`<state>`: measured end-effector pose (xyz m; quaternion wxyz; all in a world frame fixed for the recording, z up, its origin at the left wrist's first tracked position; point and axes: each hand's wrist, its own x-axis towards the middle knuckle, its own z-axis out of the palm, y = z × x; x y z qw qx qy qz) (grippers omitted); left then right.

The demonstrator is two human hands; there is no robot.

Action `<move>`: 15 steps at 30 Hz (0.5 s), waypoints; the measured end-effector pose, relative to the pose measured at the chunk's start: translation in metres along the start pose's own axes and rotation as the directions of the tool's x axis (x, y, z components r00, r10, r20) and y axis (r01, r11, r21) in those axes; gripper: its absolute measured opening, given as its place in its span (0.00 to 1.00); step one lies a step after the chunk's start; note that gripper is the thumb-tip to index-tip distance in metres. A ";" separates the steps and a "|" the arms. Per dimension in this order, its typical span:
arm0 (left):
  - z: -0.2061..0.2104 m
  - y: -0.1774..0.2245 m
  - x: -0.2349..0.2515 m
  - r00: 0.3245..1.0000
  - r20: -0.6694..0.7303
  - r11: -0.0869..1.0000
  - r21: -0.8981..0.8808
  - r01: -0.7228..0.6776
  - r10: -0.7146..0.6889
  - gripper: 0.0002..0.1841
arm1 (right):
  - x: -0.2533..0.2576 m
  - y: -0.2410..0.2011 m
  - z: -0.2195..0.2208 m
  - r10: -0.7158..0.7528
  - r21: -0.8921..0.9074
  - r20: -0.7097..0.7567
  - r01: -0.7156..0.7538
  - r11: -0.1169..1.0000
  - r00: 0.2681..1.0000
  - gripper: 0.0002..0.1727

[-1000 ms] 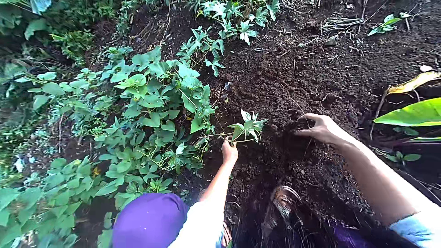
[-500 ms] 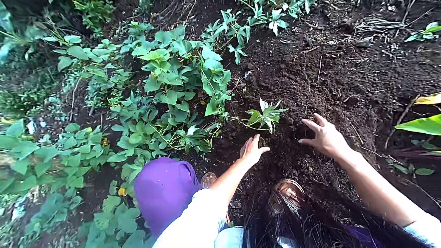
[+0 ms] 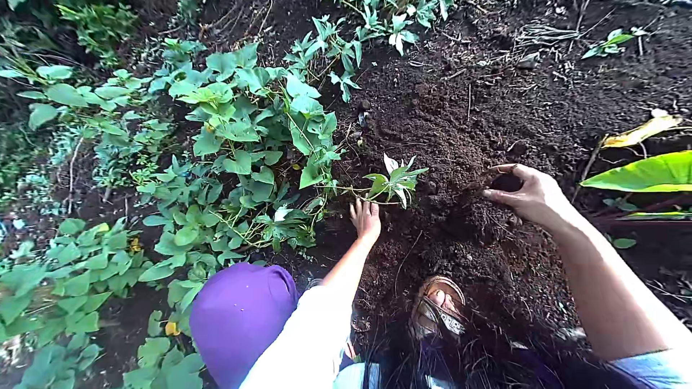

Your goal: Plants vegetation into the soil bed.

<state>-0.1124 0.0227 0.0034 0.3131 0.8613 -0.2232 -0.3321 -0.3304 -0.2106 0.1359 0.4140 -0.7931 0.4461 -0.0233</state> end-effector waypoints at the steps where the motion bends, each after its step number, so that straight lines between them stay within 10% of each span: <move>1: 0.004 0.013 -0.007 0.999 0.019 0.992 -0.116 -0.044 0.046 0.29 | 0.002 0.000 -0.001 -0.014 0.006 0.029 0.014 1.000 0.999 0.30; 5: -0.006 0.035 -0.036 0.996 -0.019 0.976 -0.201 -0.085 0.083 0.30 | 0.004 0.040 0.007 0.051 -0.065 -0.088 -0.057 0.996 0.995 0.27; 8: -0.019 0.000 -0.051 0.950 -0.241 0.953 0.179 0.246 -0.200 0.29 | -0.006 0.083 0.023 0.261 -0.131 -0.303 -0.312 0.941 0.917 0.41; 11: -0.015 -0.033 -0.055 0.852 -0.227 0.846 0.158 0.510 -0.471 0.32 | -0.028 0.100 0.067 0.368 -0.085 -0.368 -0.425 0.901 0.854 0.41; 15: 0.013 0.016 -0.071 0.921 -0.059 0.923 -0.025 0.385 -0.386 0.31 | -0.056 0.068 0.102 0.361 0.071 -0.337 -0.359 0.931 0.870 0.36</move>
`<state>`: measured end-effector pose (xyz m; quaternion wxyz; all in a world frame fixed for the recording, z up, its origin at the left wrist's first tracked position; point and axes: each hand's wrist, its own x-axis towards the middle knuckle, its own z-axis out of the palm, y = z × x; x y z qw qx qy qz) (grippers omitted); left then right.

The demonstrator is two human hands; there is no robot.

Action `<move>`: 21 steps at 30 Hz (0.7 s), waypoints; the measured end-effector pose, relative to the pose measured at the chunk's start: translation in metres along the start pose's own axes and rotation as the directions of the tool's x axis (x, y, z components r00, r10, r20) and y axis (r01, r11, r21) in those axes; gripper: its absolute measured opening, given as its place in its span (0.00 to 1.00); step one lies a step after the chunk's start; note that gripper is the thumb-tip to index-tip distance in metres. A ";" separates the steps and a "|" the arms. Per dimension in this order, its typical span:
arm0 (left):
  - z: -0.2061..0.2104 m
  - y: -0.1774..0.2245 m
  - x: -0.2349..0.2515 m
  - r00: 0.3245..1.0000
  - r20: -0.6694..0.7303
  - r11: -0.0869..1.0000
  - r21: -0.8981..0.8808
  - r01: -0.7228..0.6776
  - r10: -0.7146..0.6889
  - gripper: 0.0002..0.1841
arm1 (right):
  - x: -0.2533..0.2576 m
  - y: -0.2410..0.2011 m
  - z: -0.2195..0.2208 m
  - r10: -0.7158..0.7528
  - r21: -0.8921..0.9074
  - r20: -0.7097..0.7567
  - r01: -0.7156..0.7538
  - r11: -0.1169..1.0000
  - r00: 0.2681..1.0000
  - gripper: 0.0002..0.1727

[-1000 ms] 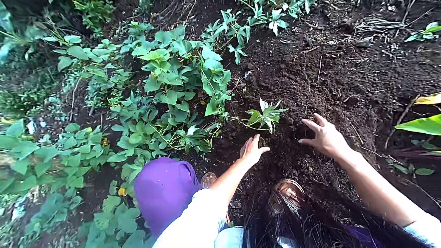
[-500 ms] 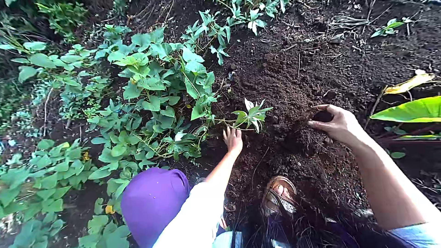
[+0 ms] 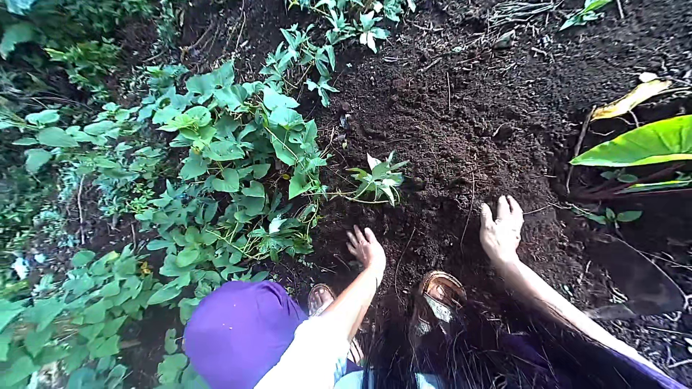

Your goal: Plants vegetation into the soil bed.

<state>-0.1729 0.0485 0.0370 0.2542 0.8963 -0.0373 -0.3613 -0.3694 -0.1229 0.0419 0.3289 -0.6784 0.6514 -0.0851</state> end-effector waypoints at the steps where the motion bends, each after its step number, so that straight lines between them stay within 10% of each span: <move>1: 0.004 0.013 -0.012 0.998 0.028 0.992 -0.118 -0.054 0.057 0.32 | -0.008 -0.009 0.001 -0.007 0.106 0.038 0.003 0.994 0.999 0.36; 4: 0.005 0.046 -0.039 0.969 0.116 0.934 -0.313 -0.172 0.217 0.31 | -0.021 -0.030 -0.010 -0.120 0.400 0.102 0.070 0.914 0.988 0.29; 7: -0.007 0.047 -0.032 0.964 -0.027 0.962 -0.064 -0.267 0.266 0.28 | -0.020 -0.028 -0.039 -0.201 0.310 0.111 0.158 0.937 0.973 0.27; 11: -0.038 -0.021 0.030 0.936 -0.328 0.983 0.083 0.164 -0.128 0.30 | -0.023 0.010 -0.053 -0.118 -0.009 0.059 0.119 0.993 0.991 0.45; 14: -0.027 -0.042 0.042 0.892 -0.244 0.922 -0.029 0.386 -0.381 0.33 | -0.048 0.021 -0.040 0.035 -0.193 0.121 -0.011 0.981 0.992 0.48; 17: -0.013 -0.005 0.013 0.994 -0.030 0.994 0.050 0.102 -0.101 0.29 | -0.073 0.018 -0.007 -0.035 -0.274 0.220 0.096 0.957 0.975 0.43; 21: -0.006 0.035 -0.019 0.965 0.072 0.965 -0.097 -0.245 0.252 0.30 | -0.079 0.006 -0.008 -0.236 -0.003 0.309 0.249 0.969 0.921 0.28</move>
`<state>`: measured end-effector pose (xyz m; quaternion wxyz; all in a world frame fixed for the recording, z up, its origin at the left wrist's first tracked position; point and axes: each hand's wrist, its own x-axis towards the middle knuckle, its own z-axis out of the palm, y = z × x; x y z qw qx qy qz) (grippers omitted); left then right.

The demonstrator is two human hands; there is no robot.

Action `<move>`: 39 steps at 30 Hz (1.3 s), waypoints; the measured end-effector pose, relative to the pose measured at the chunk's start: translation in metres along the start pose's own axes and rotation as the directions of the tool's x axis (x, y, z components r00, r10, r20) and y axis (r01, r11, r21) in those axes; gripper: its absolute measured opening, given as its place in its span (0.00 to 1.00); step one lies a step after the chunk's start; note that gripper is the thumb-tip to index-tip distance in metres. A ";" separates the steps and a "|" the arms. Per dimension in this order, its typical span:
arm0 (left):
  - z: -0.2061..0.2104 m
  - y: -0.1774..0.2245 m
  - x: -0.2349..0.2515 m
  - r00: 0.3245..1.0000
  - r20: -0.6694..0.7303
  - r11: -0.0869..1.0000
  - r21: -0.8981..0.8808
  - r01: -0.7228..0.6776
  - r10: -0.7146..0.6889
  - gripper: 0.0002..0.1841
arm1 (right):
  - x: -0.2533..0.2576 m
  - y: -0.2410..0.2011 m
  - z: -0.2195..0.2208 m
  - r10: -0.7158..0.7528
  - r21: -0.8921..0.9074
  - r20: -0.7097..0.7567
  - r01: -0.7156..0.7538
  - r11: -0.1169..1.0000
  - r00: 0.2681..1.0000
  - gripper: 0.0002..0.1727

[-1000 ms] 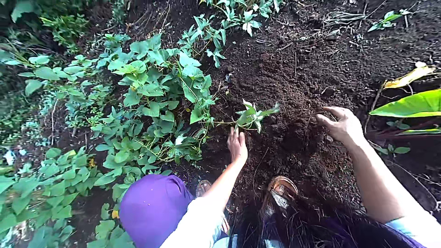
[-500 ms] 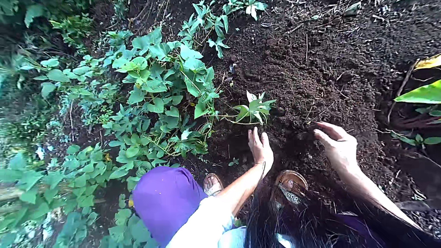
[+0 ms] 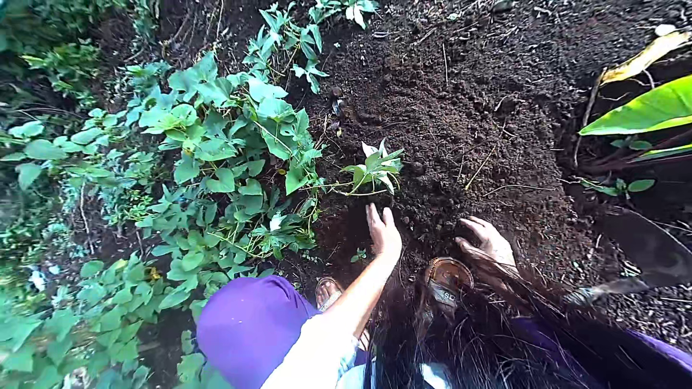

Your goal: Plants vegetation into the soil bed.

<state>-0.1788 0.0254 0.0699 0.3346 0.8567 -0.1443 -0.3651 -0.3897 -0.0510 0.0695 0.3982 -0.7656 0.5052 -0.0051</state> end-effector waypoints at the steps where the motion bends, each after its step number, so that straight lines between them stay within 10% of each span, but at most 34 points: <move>1: 0.000 0.001 -0.004 1.000 -0.005 0.998 0.067 -0.005 0.005 0.34 | -0.001 0.000 -0.005 -0.019 0.003 -0.023 0.019 1.000 1.000 0.27; 6: 0.008 -0.051 -0.029 0.955 0.128 0.840 0.518 0.164 -0.266 0.73 | -0.013 -0.013 -0.033 0.452 -0.330 0.003 -0.426 0.843 0.892 0.53; 14: 0.031 -0.033 -0.043 0.976 0.063 0.940 0.289 0.180 -0.206 0.43 | 0.014 -0.076 0.010 0.512 -0.352 0.201 -0.426 0.833 0.835 0.58; 19: 0.027 0.027 -0.053 0.973 0.216 0.993 -0.073 0.093 -0.075 0.39 | 0.024 -0.070 0.017 0.229 0.129 0.091 -0.239 0.962 0.969 0.36; 22: 0.017 0.031 -0.051 0.998 0.043 0.975 -0.220 -0.032 0.043 0.33 | 0.023 -0.063 0.003 -0.059 0.148 -0.137 0.079 0.986 0.989 0.21; 25: -0.003 0.010 -0.020 0.989 -0.150 0.997 -0.072 -0.010 -0.001 0.34 | 0.026 -0.046 0.001 -0.401 -0.127 -0.134 0.386 0.914 0.906 0.18; 29: -0.007 -0.011 0.032 0.999 -0.046 0.977 0.211 0.012 -0.002 0.62 | 0.032 -0.022 0.038 -0.719 -0.101 0.356 0.789 0.606 0.597 0.19; 33: -0.013 -0.027 0.046 0.998 -0.002 0.960 0.273 -0.064 0.067 0.43 | 0.063 -0.006 0.028 -0.647 -0.137 0.554 0.824 0.550 0.524 0.20; 39: -0.032 -0.013 0.056 0.990 -0.136 0.992 0.124 0.035 -0.017 0.18 | 0.082 0.008 -0.026 -0.710 -0.207 0.090 0.710 0.673 0.699 0.18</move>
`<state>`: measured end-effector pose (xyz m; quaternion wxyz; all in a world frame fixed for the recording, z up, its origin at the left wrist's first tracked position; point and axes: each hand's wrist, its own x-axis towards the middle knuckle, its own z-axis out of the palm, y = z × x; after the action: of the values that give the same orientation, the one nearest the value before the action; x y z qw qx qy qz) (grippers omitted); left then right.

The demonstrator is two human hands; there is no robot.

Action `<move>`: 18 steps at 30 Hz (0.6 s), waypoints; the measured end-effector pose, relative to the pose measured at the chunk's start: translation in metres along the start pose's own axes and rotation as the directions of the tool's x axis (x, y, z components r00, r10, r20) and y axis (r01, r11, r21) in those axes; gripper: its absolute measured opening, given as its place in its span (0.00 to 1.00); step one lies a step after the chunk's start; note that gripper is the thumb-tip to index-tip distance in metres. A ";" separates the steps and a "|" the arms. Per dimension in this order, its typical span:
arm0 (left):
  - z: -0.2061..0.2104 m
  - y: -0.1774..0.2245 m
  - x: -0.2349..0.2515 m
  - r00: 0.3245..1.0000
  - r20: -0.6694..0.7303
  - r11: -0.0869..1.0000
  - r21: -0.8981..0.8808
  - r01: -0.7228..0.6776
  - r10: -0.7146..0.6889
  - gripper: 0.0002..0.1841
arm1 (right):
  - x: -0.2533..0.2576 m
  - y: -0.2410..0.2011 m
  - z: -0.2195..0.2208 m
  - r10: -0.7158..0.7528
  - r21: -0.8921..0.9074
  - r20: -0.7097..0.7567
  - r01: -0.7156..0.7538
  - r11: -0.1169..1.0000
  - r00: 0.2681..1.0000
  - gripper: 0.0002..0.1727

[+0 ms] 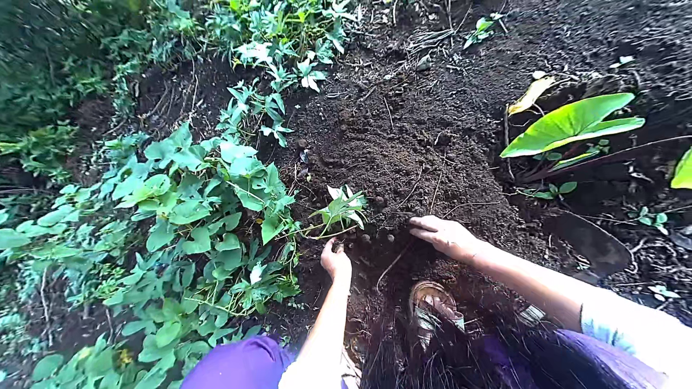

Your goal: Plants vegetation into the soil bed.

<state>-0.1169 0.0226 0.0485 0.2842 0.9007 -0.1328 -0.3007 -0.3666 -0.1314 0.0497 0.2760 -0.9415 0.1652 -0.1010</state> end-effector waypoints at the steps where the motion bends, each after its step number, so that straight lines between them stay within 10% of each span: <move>1: -0.001 0.004 0.000 1.000 -0.015 1.000 -0.016 -0.004 0.004 0.17 | 0.007 -0.004 -0.011 0.078 0.034 -0.046 -0.077 0.996 0.996 0.17; 7: -0.005 -0.002 0.006 0.995 -0.072 0.973 0.216 0.085 -0.071 0.29 | 0.036 0.022 -0.062 0.382 0.069 -0.215 -0.377 0.924 0.899 0.20; 10: -0.007 -0.021 0.015 0.973 0.060 0.903 0.391 0.181 -0.221 0.64 | 0.025 0.089 -0.066 0.666 0.177 -0.247 -0.643 0.745 0.704 0.28; 15: -0.001 -0.039 0.016 0.939 0.235 0.912 0.381 0.149 -0.251 0.74 | 0.034 0.139 -0.064 0.906 0.254 -0.102 -0.870 0.423 0.411 0.42; 18: 0.000 -0.038 0.017 0.943 0.231 0.913 0.386 0.137 -0.239 0.72 | 0.058 0.112 -0.056 0.879 0.245 -0.048 -0.848 0.471 0.474 0.33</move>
<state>-0.1011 0.0457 0.0179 0.0608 0.8961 -0.1361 -0.4180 -0.3573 -0.2687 0.0402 0.3609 -0.6857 0.6308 -0.0410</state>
